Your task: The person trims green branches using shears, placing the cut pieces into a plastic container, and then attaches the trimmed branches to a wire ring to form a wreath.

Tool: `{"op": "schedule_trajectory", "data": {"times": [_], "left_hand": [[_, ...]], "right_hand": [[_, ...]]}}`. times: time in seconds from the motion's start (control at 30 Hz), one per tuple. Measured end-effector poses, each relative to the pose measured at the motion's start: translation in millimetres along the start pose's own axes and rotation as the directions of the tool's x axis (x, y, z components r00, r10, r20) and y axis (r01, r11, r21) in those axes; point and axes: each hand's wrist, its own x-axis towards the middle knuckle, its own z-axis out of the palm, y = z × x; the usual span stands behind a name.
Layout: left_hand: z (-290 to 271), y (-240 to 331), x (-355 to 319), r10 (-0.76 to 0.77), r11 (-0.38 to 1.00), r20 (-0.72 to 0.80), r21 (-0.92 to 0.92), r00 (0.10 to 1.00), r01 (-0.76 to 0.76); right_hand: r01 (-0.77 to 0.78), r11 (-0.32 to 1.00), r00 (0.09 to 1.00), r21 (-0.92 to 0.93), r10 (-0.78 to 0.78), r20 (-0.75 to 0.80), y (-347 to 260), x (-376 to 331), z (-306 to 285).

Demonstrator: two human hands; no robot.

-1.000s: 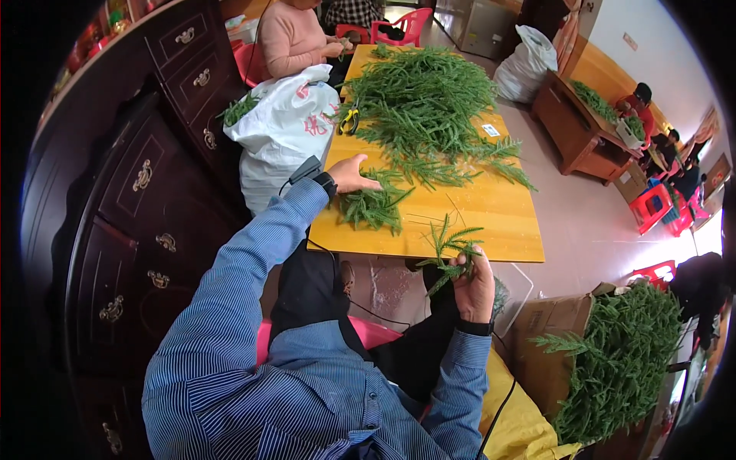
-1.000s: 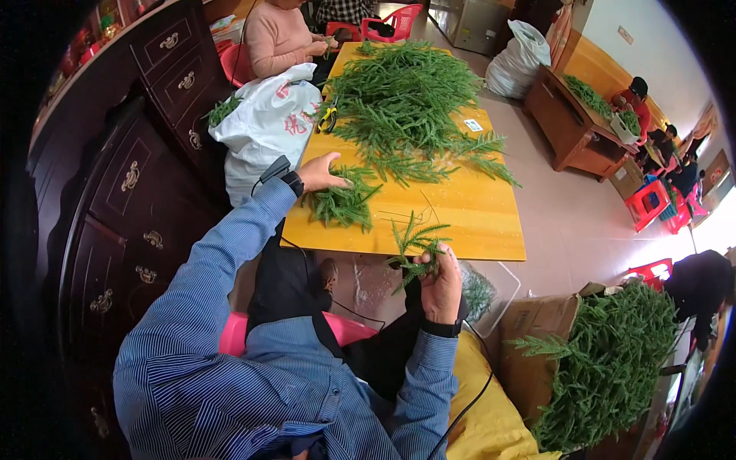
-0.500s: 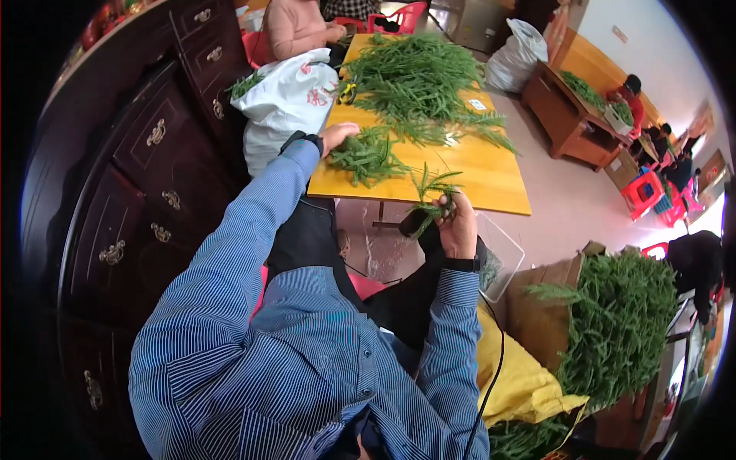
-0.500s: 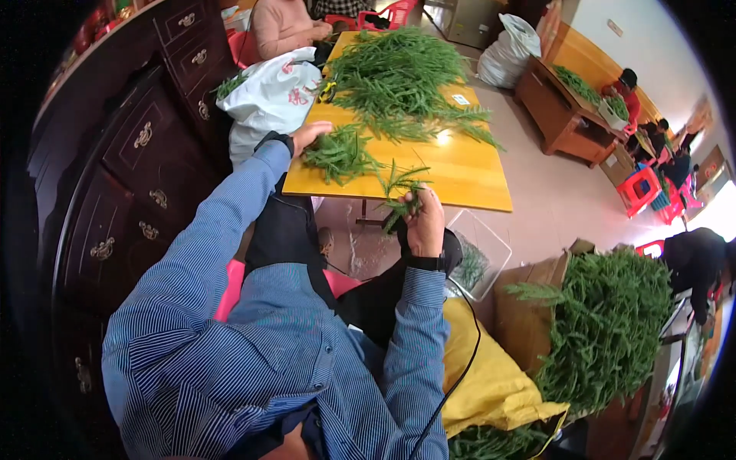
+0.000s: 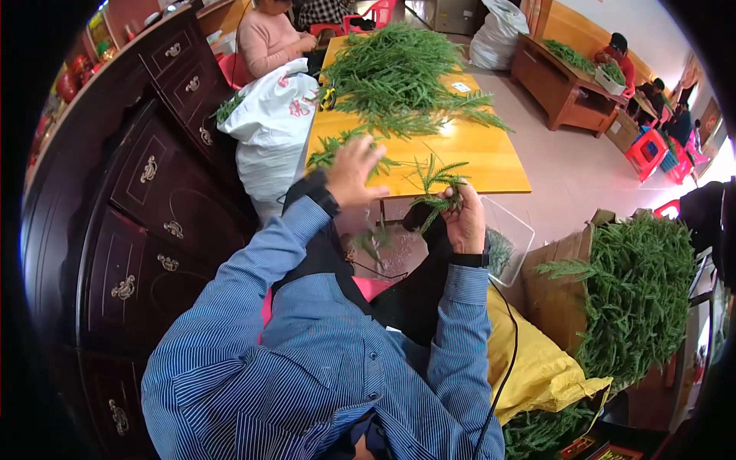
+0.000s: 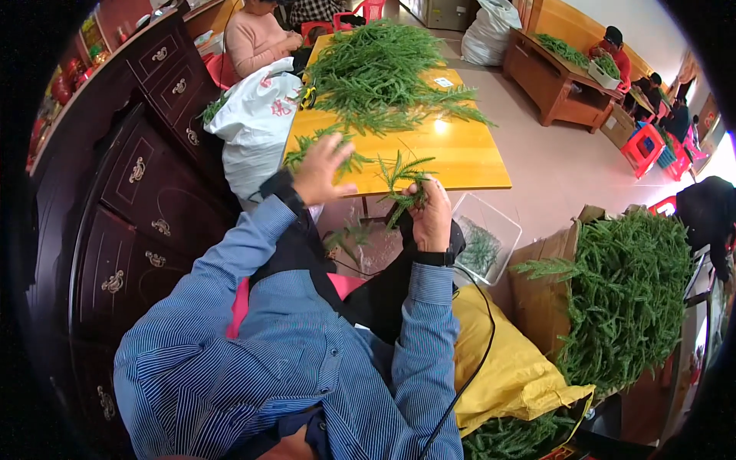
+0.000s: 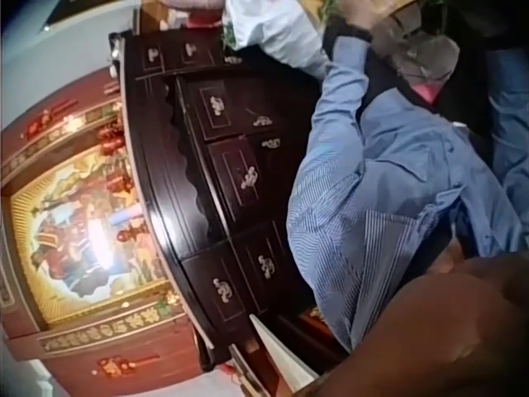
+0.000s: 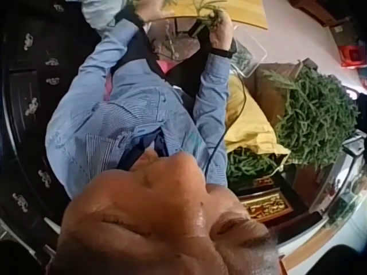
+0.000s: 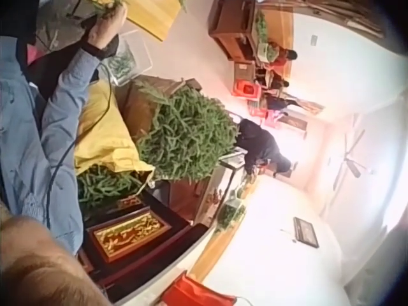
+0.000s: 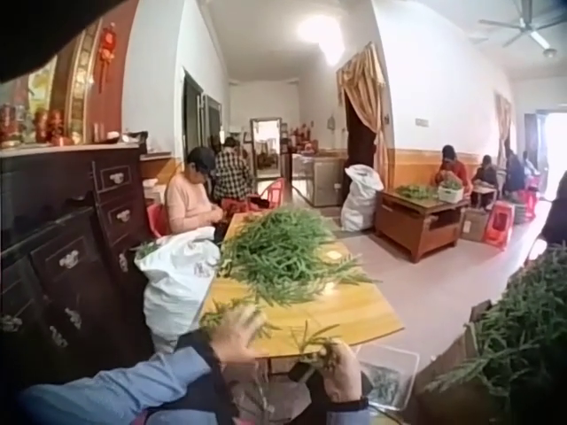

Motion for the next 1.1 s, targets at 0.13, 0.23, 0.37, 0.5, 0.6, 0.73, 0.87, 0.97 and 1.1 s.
{"op": "schedule_trajectory", "data": {"times": [0.13, 0.23, 0.37, 0.5, 0.6, 0.73, 0.87, 0.97, 1.1], "left_hand": [[32, 18, -40, -0.001, 0.99, -0.121, 0.137, 0.993, 0.017], [21, 22, -47, -0.015, 0.957, -0.025, -0.29, 1.0, 0.007], [41, 20, -73, -0.013, 0.816, 0.333, -0.541, 0.943, 0.202], [100, 6, -90, 0.107, 0.972, 0.835, -0.201, 0.539, 0.119], [188, 10, -98, -0.008, 0.987, 0.912, -0.059, 0.411, 0.15], [283, 13, -125, -0.066, 0.946, 0.929, -0.058, 0.364, 0.32], [346, 14, -171, -0.134, 0.918, 0.962, 0.03, 0.238, 0.396], [373, 15, -204, -0.009, 0.89, 0.961, -0.119, 0.278, 0.439], [404, 22, -233, 0.039, 0.827, 0.949, -0.207, 0.314, 0.523]], "right_hand": [[-0.024, 1.0, 1.0, -0.018, 0.024, 0.009, 2, 1, 7], [-0.019, 1.0, 1.0, -0.02, 0.019, -0.011, -2, 2, 0], [-0.026, 0.999, 0.999, -0.027, 0.025, -0.025, -7, 3, -10], [-0.023, 1.0, 1.0, -0.011, 0.023, -0.018, -12, 2, -15], [-0.006, 1.0, 1.0, 0.014, 0.006, -0.028, -18, -3, -17], [0.038, 0.98, 0.998, 0.196, -0.027, -0.061, -27, -12, -29], [0.108, 0.905, 0.992, 0.412, -0.071, -0.105, -45, -21, -19], [0.166, 0.86, 0.978, 0.483, -0.08, -0.195, -53, -23, -19], [0.177, 0.83, 0.982, 0.529, -0.114, -0.149, -58, -19, -25]]}}
